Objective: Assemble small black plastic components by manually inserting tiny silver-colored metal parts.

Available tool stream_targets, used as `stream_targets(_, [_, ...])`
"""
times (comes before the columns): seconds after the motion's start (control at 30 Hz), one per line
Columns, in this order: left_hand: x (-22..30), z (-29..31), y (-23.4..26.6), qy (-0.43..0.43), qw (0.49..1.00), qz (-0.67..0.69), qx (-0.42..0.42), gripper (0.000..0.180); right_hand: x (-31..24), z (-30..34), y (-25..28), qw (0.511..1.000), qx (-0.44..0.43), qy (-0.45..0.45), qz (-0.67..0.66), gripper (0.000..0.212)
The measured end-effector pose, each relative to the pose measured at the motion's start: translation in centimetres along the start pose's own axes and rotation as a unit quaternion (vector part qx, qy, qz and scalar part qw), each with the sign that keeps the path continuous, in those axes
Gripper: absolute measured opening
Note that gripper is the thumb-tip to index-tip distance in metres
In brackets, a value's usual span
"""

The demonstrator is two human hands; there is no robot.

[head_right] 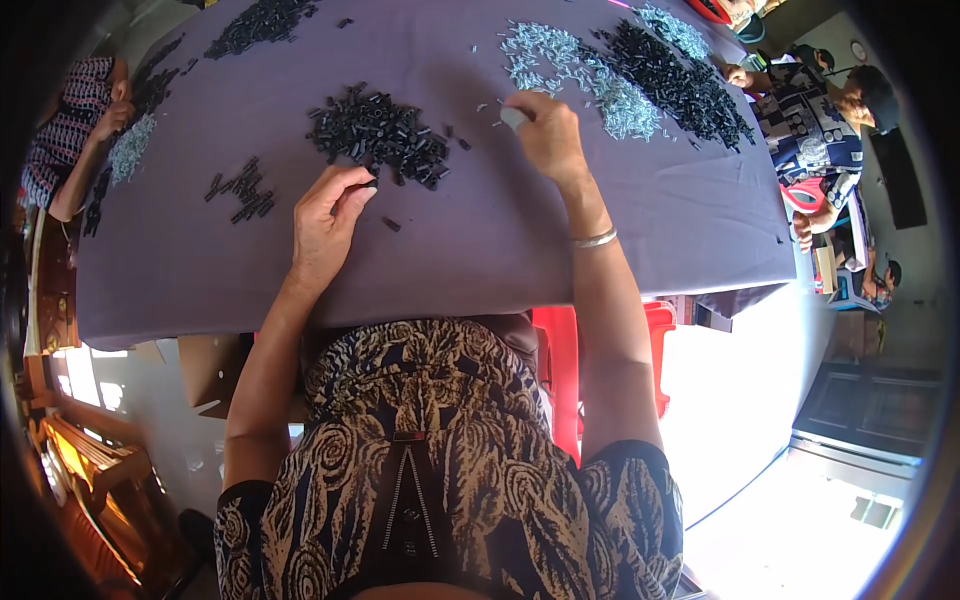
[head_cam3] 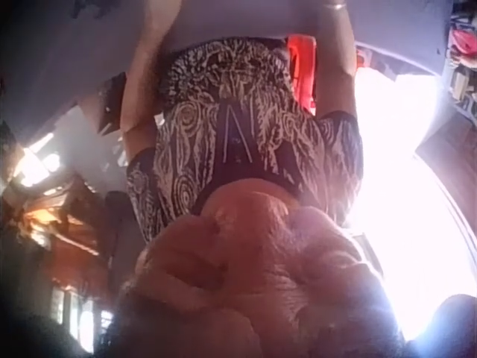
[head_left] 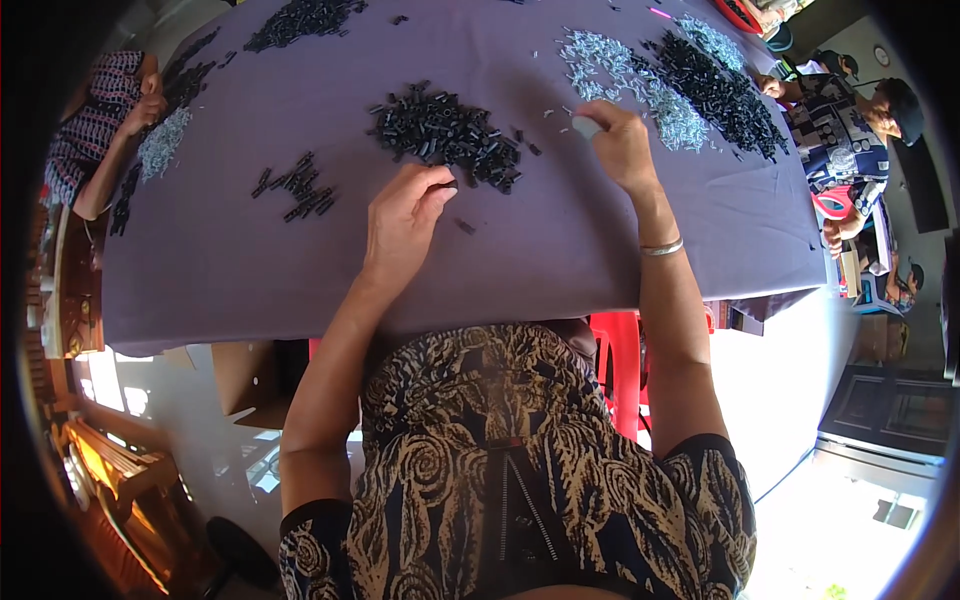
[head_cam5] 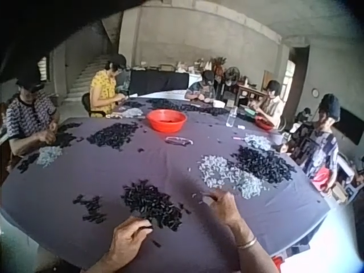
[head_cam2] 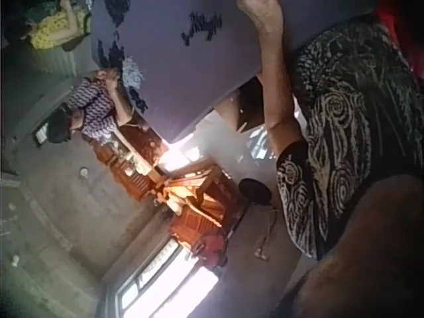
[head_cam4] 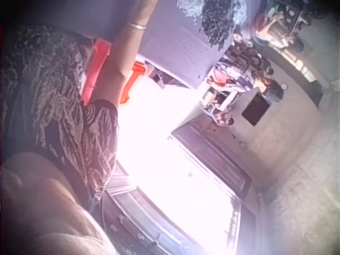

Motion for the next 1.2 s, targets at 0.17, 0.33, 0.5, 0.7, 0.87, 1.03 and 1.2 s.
stream_targets(0.17, [-0.8,1.0,-0.4,0.079,0.989,0.118,0.030,0.018,-1.1,-0.1,-2.6,0.981,-0.075,0.097,0.151,0.013])
stream_targets(0.33, [-1.2,1.6,-0.4,0.087,0.994,0.068,-0.013,0.015,-0.7,-0.3,-3.1,0.965,-0.077,0.106,0.225,0.010])
stream_targets(0.5, [-1.4,2.0,-1.3,0.159,0.969,0.190,0.002,0.014,-1.6,1.2,-3.0,0.979,-0.092,0.114,0.138,0.011])
stream_targets(0.7, [-1.6,2.3,-1.5,0.187,0.951,0.242,0.035,0.015,-5.8,5.9,-6.5,0.948,-0.285,-0.017,-0.143,0.008])
stream_targets(0.87, [-1.7,2.5,-1.5,0.225,0.929,0.287,0.068,0.016,-7.6,8.4,-9.1,0.903,-0.367,-0.030,-0.220,0.004])
stream_targets(1.03, [-1.6,2.4,-1.4,0.205,0.937,0.274,0.072,0.017,-7.1,8.1,-9.3,0.907,-0.351,-0.027,-0.231,0.004])
stream_targets(1.2, [-1.1,2.1,-1.3,0.144,0.960,0.234,0.049,0.017,-6.4,8.2,-9.3,0.865,-0.374,-0.061,-0.329,0.004])
Point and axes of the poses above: each hand's wrist, its own z-axis away from the middle knuckle, its own y-axis out of the back of the hand, x = y × z, the point moved 6 cm from there along -z, towards the middle knuckle, and after that the axes turned 12 degrees about -y, right-handed, at the moved point
